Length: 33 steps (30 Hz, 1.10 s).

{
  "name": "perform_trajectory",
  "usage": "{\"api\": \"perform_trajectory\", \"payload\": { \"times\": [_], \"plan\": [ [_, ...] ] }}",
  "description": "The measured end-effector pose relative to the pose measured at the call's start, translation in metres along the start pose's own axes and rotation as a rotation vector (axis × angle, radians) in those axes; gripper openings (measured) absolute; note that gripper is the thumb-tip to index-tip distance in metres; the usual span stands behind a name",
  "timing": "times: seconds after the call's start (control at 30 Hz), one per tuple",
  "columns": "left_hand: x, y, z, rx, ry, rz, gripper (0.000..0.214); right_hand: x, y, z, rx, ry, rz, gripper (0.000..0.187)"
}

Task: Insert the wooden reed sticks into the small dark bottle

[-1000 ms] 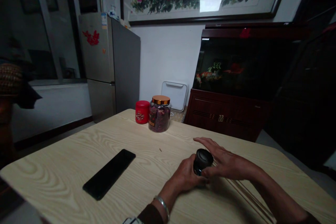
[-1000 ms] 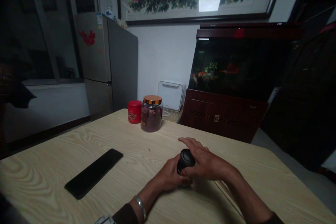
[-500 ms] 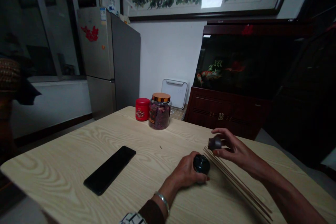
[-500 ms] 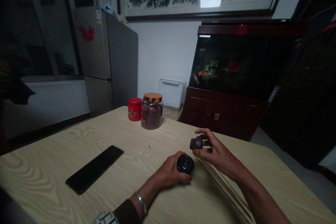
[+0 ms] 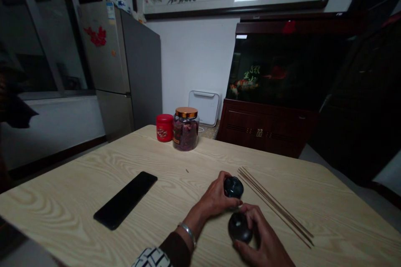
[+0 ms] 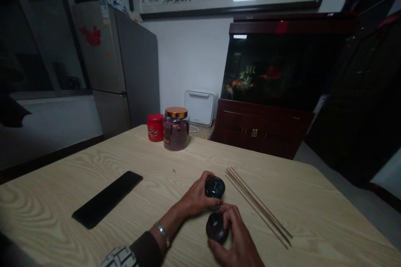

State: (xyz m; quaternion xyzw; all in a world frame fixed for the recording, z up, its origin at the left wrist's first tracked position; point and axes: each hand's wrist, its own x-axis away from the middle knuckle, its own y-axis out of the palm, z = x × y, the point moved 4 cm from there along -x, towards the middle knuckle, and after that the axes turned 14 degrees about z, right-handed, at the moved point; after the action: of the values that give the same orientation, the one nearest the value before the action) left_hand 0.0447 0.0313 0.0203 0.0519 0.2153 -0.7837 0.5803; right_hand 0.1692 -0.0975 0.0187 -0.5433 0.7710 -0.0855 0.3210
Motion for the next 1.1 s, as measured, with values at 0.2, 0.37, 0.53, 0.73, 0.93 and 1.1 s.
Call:
{"api": "perform_trajectory", "payload": {
  "times": [0.2,0.37,0.53,0.73,0.93,1.1],
  "plan": [
    [0.000,0.000,0.000,0.012,-0.015,-0.016,0.069,0.008,0.008,0.002,0.077,-0.031,-0.071,0.034],
    [0.000,-0.001,0.001,0.029,-0.026,-0.018,0.071,-0.016,-0.029,0.008,0.135,0.007,0.044,0.016],
    [0.000,-0.001,0.000,0.032,-0.031,-0.008,0.070,-0.058,-0.069,0.022,0.649,-0.037,0.027,0.024],
    [0.000,-0.001,-0.001,0.023,-0.043,-0.020,0.074,-0.069,-0.057,0.046,0.961,-0.138,-0.108,0.033],
    [-0.001,0.000,0.001,0.016,-0.036,-0.016,0.071,-0.081,-0.046,0.050,1.023,-0.143,-0.218,0.037],
    [-0.001,0.000,0.001,0.011,-0.040,-0.012,0.072,-0.095,-0.043,0.049,1.003,-0.088,-0.205,0.027]
  ]
}}
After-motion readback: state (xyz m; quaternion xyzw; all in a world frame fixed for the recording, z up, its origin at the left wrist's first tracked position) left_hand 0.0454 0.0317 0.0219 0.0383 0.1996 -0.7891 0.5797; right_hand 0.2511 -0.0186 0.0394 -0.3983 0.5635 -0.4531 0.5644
